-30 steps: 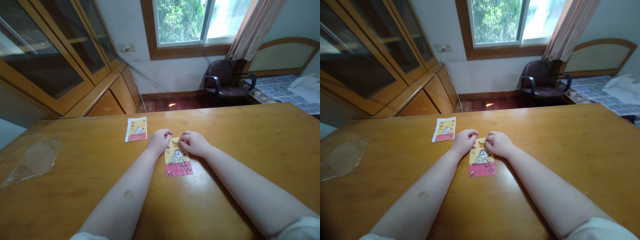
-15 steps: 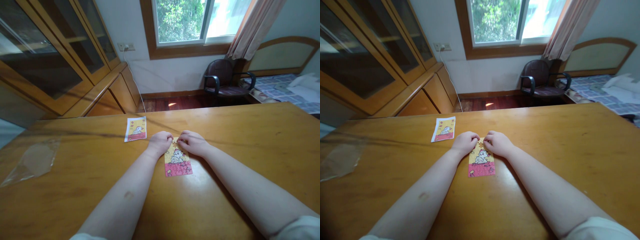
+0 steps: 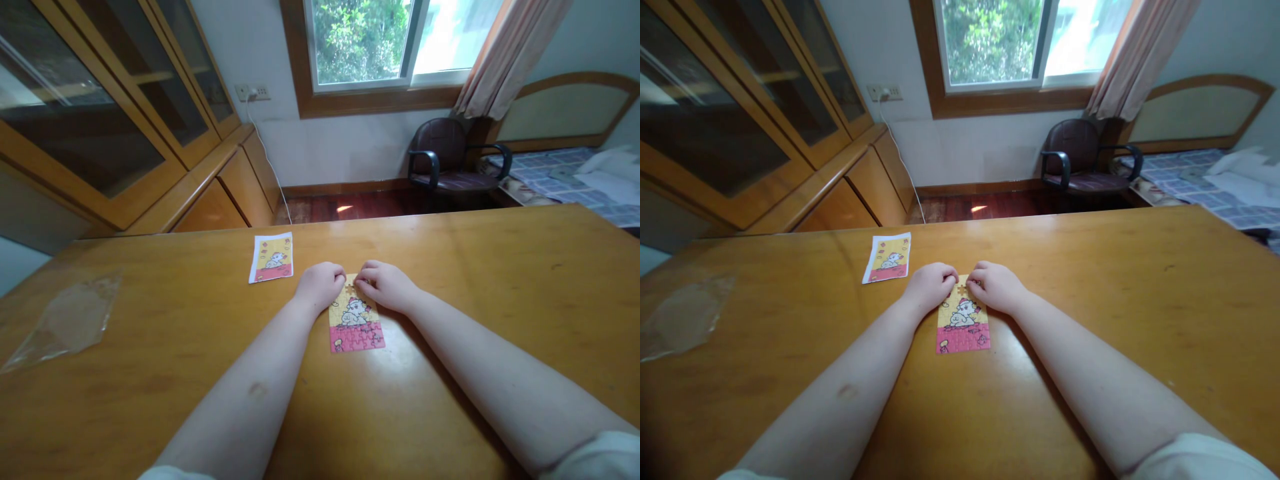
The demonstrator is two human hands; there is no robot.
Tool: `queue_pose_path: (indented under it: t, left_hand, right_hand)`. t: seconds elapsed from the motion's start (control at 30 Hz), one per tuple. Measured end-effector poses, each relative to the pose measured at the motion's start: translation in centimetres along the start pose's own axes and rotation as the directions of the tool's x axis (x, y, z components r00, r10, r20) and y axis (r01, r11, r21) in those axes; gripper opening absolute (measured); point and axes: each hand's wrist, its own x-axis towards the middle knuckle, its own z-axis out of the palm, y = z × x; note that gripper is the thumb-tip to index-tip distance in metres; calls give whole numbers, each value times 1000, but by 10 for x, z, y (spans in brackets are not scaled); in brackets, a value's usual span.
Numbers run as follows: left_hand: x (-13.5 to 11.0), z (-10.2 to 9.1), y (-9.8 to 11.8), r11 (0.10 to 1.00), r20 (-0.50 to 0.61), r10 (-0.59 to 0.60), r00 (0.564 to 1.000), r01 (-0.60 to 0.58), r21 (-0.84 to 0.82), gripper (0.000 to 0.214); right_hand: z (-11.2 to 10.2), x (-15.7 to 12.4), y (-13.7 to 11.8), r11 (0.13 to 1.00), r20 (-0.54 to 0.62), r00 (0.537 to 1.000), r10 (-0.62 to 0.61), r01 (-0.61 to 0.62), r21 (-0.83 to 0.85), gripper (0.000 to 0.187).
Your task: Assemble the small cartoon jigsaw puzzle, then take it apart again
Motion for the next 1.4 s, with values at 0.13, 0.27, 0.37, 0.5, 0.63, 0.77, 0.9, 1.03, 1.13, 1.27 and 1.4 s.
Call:
queue_pose_path:
  t: [0.13,0.27,0.37,0.5,0.63,0.77,0.9,1.03,1.13,1.27,1.4]
  left_hand:
    - [-1,-2,2,1000,11,4,1000,-4,-3,28]
    - [-1,-1,2,999,2,-11,1000,11,-39,26]
    - [-1,0,2,997,-8,-36,999,36,-67,26]
    - [-1,0,2,998,6,-23,1000,24,-63,29]
    - [-1,0,2,998,34,-6,999,8,-61,27]
    - [-2,-1,3,998,31,2,1000,0,-64,26]
    - [-2,-2,3,999,48,28,998,-25,-46,26]
    - [-1,-1,1,999,65,36,997,-33,-41,25]
    - [0,1,0,998,57,44,997,-41,-48,24]
    - [-1,1,-1,996,-2,48,999,-48,-81,24]
    - [-1,0,-2,994,-30,29,999,-32,-108,23]
  right_hand:
    - [2,0,1,1000,2,1000,-9,9,9,23]
    - [1,0,1,1000,-6,1000,-8,9,20,22]
    - [1,-1,1,999,-3,1000,-25,25,36,21]
    - [1,0,1,998,1,999,-34,34,51,22]
    - [2,0,0,999,19,1000,-22,21,46,22]
    - [-5,1,0,999,-11,999,35,-35,18,22]
    - [-23,3,6,943,-79,945,317,-323,-79,21]
    - [-37,2,21,827,53,852,521,-489,-277,19]
    - [-37,-1,29,793,120,812,571,-507,-339,17]
    - [-30,-1,32,829,105,848,519,-470,-304,16]
    - [-26,1,32,855,99,866,490,-456,-246,14]
